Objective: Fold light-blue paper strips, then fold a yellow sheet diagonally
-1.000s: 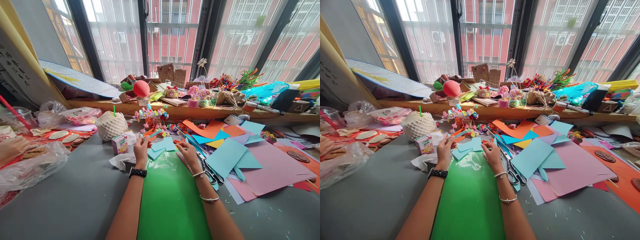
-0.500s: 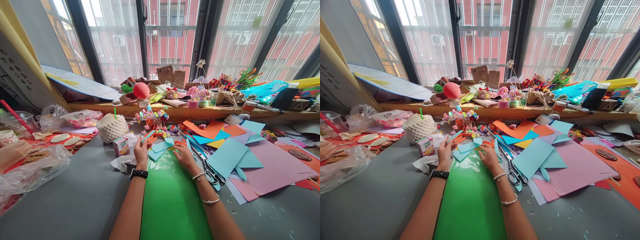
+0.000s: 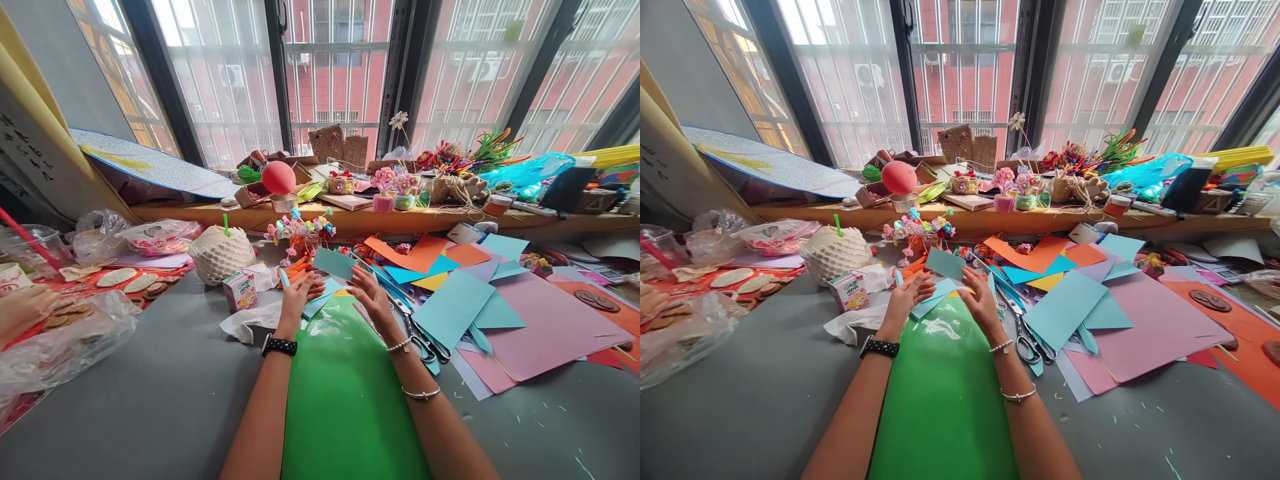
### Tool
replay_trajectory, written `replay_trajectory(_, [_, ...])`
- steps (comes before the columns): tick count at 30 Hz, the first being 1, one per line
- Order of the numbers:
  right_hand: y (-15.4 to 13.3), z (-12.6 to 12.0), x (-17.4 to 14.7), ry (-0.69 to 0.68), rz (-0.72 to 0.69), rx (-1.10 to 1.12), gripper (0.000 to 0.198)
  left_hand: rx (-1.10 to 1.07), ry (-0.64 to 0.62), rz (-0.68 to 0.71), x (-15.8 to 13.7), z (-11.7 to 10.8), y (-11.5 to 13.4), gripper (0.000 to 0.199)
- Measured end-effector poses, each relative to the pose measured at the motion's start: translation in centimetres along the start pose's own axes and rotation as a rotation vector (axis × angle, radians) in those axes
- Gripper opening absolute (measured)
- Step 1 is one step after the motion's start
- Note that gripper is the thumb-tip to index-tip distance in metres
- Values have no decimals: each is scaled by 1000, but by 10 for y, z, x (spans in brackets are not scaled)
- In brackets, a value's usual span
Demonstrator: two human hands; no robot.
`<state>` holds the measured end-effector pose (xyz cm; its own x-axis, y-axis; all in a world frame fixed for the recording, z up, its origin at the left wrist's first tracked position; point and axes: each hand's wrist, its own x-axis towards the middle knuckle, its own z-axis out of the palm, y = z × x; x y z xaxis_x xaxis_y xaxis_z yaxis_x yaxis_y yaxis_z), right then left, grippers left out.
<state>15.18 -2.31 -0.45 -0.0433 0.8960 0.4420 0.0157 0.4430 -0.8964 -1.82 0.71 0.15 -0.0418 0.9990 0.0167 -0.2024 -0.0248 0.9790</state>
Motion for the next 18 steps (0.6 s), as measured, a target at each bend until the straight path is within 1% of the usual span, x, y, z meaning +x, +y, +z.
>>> replay_trajectory(2, [-5,2,-1,-78,22,55,39,29,-99,-50,-1,2,-2,33])
replay_trajectory(4, [-8,4,-2,-136,33,80,38,52,-118,-61,-1,2,-4,33])
replay_trajectory(8, [-6,6,-3,-266,65,30,35,57,-5,-39,0,3,-4,30])
replay_trajectory(11, [-2,6,-2,-323,85,-28,35,26,66,-8,1,3,-5,26])
replay_trajectory(14, [0,6,-2,-331,83,-69,38,-15,100,7,0,3,-4,21])
replay_trajectory(18, [-1,7,-2,-245,68,-68,47,-33,105,-21,-1,2,-3,19])
